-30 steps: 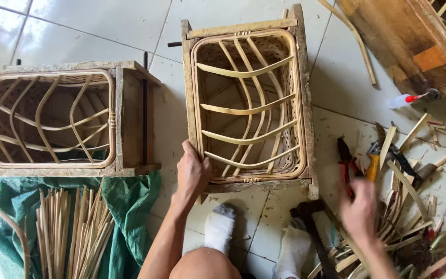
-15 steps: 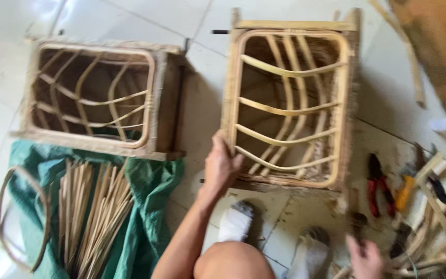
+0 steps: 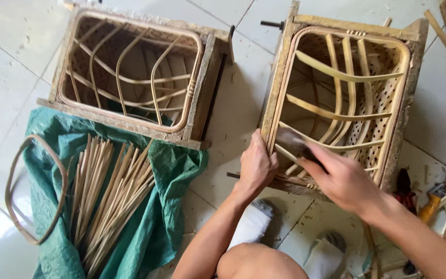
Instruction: The person assembles a rectangular bamboo basket frame by inserting curved bamboo strips into a wooden mold. They use a hammer to tap the strips into place, pliers to trim excess material, and a glue bottle to apply adhesive along the frame edges.
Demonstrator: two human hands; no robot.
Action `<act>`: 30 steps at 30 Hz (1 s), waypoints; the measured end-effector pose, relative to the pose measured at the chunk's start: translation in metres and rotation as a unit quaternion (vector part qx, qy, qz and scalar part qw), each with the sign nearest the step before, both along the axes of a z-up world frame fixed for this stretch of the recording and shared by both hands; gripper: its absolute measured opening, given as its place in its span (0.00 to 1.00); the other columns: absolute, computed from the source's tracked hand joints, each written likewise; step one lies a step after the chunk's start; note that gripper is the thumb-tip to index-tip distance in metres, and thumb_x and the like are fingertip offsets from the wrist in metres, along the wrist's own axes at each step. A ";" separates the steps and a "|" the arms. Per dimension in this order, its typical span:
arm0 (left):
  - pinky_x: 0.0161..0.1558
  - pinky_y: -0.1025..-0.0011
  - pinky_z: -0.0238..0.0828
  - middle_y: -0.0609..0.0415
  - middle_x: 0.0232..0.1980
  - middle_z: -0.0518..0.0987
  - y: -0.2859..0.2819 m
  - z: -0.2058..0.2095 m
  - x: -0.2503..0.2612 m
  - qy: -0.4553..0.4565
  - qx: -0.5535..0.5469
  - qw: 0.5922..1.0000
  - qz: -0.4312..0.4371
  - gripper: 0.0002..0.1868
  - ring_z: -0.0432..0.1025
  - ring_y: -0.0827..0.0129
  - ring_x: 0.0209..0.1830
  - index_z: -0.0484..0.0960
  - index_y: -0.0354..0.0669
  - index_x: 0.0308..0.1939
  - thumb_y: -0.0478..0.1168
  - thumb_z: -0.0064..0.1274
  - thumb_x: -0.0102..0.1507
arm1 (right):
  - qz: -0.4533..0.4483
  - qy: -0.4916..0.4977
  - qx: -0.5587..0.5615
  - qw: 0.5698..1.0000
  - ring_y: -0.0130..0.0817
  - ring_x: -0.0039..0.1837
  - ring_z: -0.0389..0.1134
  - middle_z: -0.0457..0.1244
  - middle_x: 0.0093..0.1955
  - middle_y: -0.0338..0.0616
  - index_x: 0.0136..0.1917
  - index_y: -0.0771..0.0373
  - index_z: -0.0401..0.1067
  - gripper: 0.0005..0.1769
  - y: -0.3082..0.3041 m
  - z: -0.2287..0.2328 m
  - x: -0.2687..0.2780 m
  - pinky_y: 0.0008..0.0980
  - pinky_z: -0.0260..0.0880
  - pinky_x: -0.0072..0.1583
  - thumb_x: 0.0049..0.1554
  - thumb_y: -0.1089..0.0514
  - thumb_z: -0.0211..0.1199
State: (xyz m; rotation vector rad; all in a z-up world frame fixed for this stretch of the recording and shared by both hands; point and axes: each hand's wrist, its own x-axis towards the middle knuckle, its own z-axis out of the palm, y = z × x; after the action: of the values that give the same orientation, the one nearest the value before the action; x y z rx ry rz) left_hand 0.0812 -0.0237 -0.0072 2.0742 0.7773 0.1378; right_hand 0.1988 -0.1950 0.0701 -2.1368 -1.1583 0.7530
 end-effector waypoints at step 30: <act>0.43 0.44 0.74 0.26 0.39 0.80 0.011 0.005 0.004 0.138 -0.012 0.990 -0.040 0.23 0.76 0.31 0.42 0.61 0.39 0.55 0.39 0.55 0.61 | -0.417 -0.216 -0.022 0.882 0.47 0.46 0.73 0.69 0.48 0.56 0.61 0.67 0.73 0.16 -0.189 -0.036 -0.037 0.38 0.73 0.45 0.65 0.54 0.63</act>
State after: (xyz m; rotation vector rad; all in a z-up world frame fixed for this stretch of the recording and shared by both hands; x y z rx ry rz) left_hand 0.0857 -0.0129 -0.0019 2.1238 0.8529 -0.2074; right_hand 0.1618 -0.3836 0.0339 -2.5861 -0.2866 -0.0992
